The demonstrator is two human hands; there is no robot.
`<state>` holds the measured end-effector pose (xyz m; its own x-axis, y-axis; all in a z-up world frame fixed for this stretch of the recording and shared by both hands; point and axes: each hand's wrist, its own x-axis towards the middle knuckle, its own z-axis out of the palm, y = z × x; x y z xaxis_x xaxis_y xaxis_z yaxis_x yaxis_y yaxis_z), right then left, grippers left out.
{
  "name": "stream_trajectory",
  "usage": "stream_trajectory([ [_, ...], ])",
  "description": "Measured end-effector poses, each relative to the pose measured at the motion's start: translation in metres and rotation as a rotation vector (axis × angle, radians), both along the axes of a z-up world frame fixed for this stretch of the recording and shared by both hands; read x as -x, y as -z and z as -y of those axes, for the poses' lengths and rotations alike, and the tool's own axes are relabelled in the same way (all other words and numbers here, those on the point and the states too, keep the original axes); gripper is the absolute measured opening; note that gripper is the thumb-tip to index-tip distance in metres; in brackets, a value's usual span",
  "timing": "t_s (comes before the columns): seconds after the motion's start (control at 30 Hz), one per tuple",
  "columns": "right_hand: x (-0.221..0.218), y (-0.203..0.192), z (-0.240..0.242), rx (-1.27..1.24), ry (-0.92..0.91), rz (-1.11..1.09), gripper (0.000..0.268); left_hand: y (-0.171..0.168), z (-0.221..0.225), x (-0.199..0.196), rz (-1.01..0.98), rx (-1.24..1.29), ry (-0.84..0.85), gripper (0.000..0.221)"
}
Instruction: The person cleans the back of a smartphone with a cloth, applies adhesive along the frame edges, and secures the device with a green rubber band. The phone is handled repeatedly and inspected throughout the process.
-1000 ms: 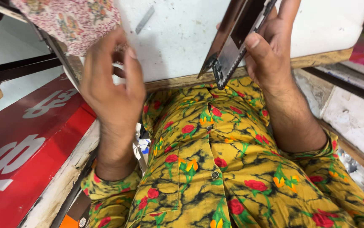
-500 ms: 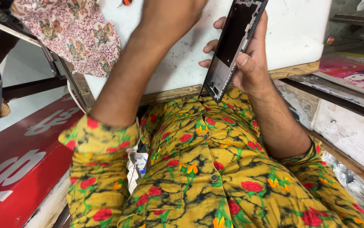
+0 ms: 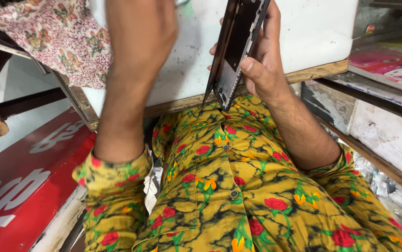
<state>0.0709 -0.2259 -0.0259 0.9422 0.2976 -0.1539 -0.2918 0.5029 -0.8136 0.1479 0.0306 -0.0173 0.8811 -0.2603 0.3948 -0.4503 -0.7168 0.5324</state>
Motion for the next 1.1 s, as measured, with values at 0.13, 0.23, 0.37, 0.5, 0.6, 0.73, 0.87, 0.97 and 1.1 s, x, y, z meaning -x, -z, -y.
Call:
stream_trajectory([
  [0.13, -0.005, -0.001, -0.004, 0.010, -0.027, 0.010, 0.110, -0.037, -0.029, 0.050, -0.296, 0.254, -0.046, 0.017],
  [0.23, -0.006, 0.001, -0.003, 0.042, -0.054, 0.026, 0.111, -0.056, -0.040, 0.081, -0.667, 0.502, -0.109, 0.024],
  [0.37, -0.004, 0.001, -0.002, 0.076, -0.090, 0.028, 0.109, -0.067, -0.045, 0.105, -0.695, 0.615, 0.017, 0.030],
  [0.5, -0.005, -0.004, -0.002, 0.087, -0.128, 0.026, 0.107, -0.057, -0.042, 0.119, -0.704, 0.897, 0.173, 0.027],
  [0.6, -0.005, -0.006, -0.005, 0.129, -0.143, 0.043, 0.107, -0.053, -0.038, 0.126, -0.781, 1.092, 0.254, 0.031],
  [0.73, -0.001, -0.007, -0.006, 0.209, -0.126, 0.059, 0.105, -0.061, -0.031, 0.128, -0.697, 0.836, 0.157, 0.028],
  [0.87, 0.001, -0.003, -0.008, 0.251, -0.079, 0.061, 0.103, -0.071, -0.024, 0.129, -0.575, 0.606, 0.074, 0.031],
  [0.97, 0.002, 0.000, -0.008, 0.254, -0.055, 0.065, 0.101, -0.076, -0.020, 0.132, -0.596, 0.556, 0.059, 0.032],
  [1.1, 0.001, -0.001, -0.009, 0.238, -0.062, 0.039, 0.101, -0.079, -0.010, 0.136, -0.550, 0.473, 0.032, 0.029],
])
